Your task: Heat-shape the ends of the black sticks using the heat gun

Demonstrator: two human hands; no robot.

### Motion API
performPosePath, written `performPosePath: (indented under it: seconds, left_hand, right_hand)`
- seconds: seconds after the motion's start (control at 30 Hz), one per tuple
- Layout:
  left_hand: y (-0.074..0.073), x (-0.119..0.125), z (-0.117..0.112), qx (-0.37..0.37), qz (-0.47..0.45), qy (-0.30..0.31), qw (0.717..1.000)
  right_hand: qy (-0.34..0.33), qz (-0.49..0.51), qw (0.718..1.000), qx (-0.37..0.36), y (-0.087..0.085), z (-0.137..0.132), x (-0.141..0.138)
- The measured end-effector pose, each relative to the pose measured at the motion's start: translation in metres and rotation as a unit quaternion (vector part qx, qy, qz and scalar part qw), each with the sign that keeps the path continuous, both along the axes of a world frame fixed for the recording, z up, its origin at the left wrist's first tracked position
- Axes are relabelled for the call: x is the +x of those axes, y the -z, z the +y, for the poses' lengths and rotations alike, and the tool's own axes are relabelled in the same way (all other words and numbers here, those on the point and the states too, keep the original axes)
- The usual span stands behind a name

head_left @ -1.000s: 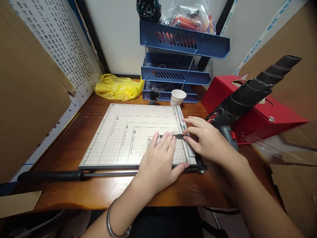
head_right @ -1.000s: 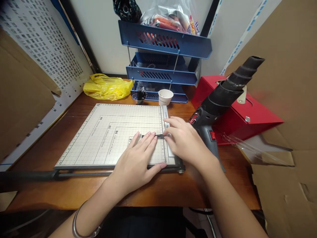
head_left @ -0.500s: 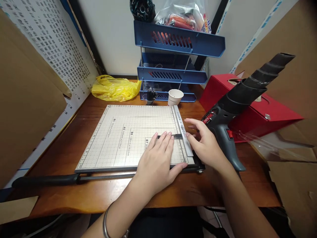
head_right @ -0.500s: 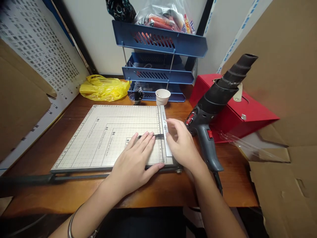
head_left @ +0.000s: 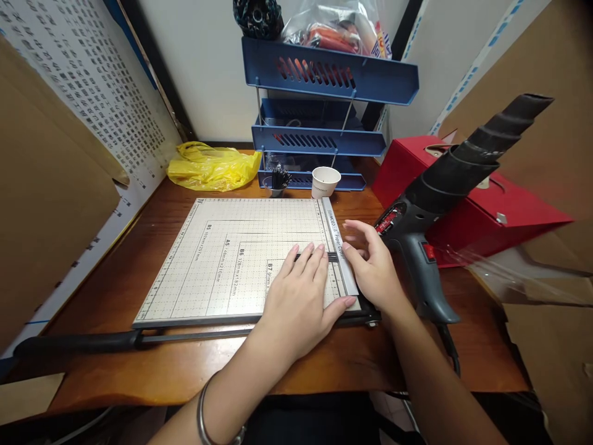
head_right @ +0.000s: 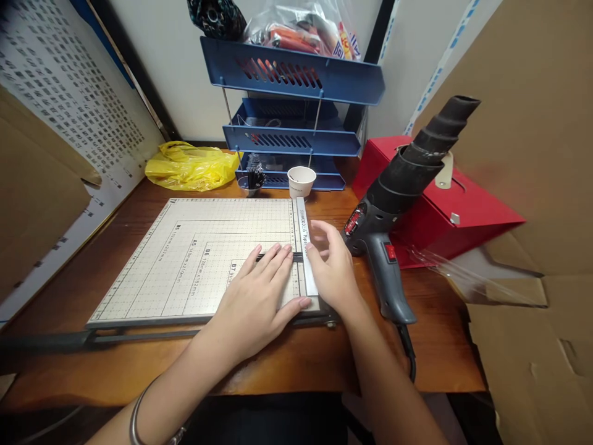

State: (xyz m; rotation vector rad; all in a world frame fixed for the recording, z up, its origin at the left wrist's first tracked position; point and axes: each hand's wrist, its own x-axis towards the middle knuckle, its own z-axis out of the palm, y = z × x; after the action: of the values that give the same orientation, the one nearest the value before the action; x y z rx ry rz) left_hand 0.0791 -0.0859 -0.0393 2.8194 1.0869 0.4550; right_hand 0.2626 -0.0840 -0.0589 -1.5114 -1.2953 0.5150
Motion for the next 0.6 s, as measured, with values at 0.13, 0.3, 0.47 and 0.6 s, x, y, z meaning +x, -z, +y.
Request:
performPosePath:
  seconds: [0.13,0.3,0.47,0.6]
  left_hand:
    - [0.001,0.001,0.0,0.002,-0.005,0.005,1.0]
    - [0.002,0.004,0.001,0.0,-0.001,0.005,1.0]
    - [0.001,0.004,0.0,0.008,-0.003,0.003,1.0]
    - [-0.007,0.003,0.006,0.037,-0.039,-0.013,0.998]
  right_hand:
    - [0.002,0.031,1.0,0.001,0.007,0.002,-0.002]
    - [-0.004,0.061,0.998,-0.017,0.008,0.002,-0.001]
    - [-0.001,0.079,0.997,-0.017,0.009,0.002,0.005]
    - [0.002,0.074,0.997,-0.005,0.011,0.002,0.008]
